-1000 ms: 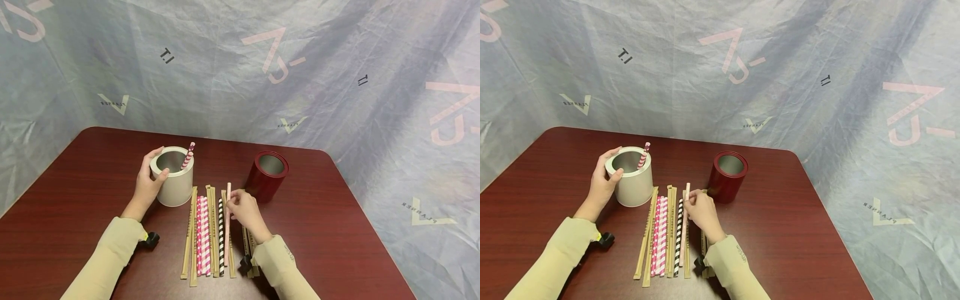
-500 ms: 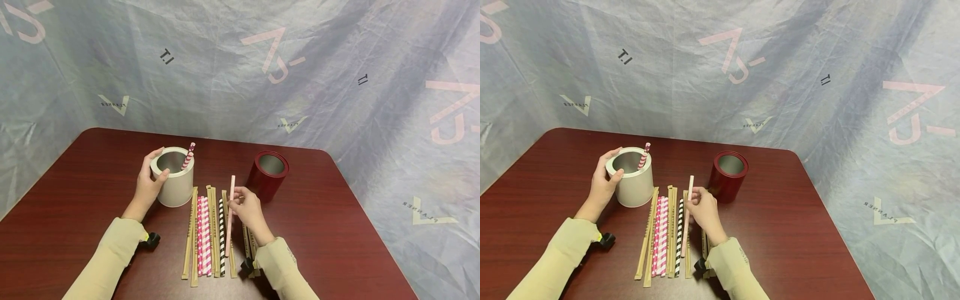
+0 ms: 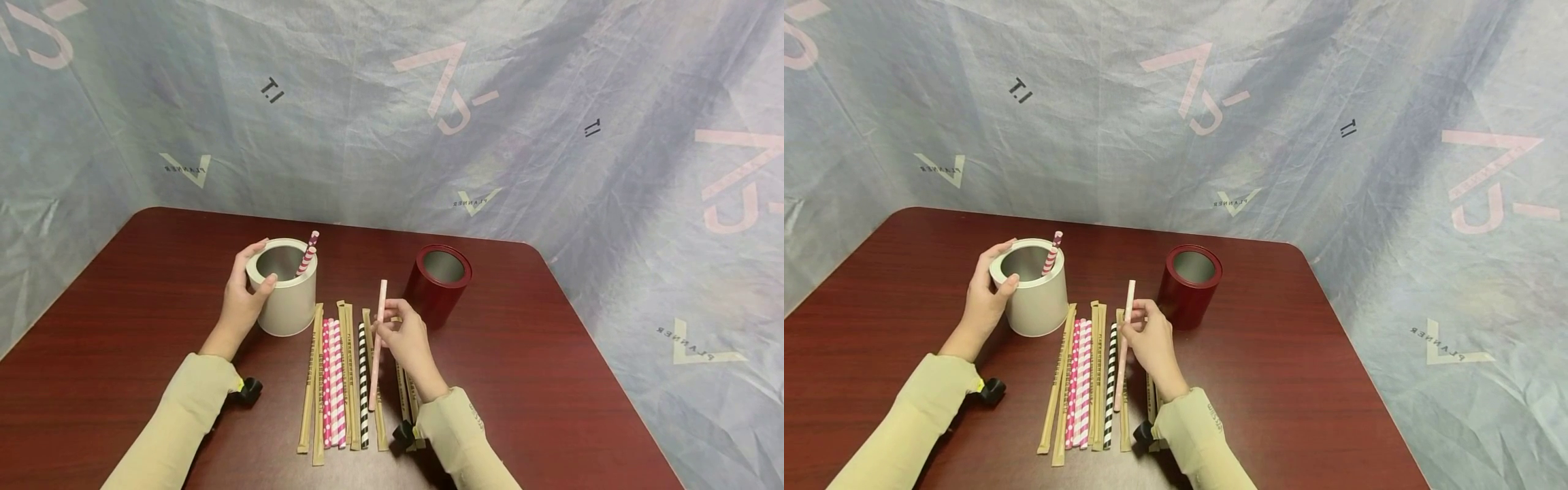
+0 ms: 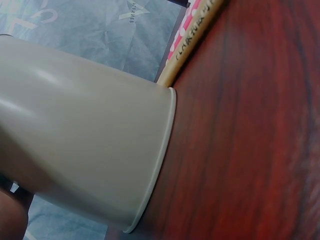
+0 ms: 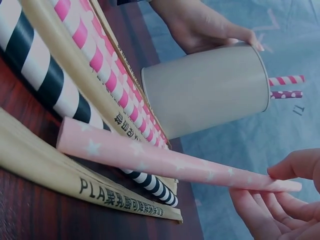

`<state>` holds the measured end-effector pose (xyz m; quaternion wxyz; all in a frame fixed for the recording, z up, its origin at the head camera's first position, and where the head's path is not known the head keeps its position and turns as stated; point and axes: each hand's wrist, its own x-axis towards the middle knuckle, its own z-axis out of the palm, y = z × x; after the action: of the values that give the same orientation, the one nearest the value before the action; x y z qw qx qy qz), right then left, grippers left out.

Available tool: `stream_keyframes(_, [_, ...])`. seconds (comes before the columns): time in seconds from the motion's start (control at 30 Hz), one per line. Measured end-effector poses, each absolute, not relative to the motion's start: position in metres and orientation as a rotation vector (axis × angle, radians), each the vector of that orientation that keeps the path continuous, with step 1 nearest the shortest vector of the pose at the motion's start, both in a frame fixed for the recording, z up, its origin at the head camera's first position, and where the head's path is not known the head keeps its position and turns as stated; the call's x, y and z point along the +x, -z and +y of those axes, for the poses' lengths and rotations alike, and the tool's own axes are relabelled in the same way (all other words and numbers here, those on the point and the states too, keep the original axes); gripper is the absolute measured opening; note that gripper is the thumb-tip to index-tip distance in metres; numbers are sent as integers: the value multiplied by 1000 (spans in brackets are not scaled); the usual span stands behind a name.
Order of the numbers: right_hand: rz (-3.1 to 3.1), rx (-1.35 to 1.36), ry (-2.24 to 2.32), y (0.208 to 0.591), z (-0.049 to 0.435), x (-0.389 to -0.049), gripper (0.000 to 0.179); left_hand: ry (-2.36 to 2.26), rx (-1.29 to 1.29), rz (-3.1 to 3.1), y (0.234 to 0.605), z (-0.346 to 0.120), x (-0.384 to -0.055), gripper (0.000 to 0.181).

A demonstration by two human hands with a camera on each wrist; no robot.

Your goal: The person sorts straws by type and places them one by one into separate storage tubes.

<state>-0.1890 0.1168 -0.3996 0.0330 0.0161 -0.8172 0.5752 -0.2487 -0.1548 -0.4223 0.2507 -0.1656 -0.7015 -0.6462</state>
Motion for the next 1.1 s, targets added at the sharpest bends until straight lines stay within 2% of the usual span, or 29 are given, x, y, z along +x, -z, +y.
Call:
stream_keyframes(0.3, [-2418,34,-1806,392,118,-189,26,1756,-441,-1917,421,-154,-248,62])
stream_keyframes(0.6, [-2301,35,-1819,369,117,-185,26,1750,-447,-1923,422,-154,-249,62])
stream_keyframes(1.1, [-2164,206,-1824,346,111,-177,27,1742,-427,-1927,421,-155,-247,64])
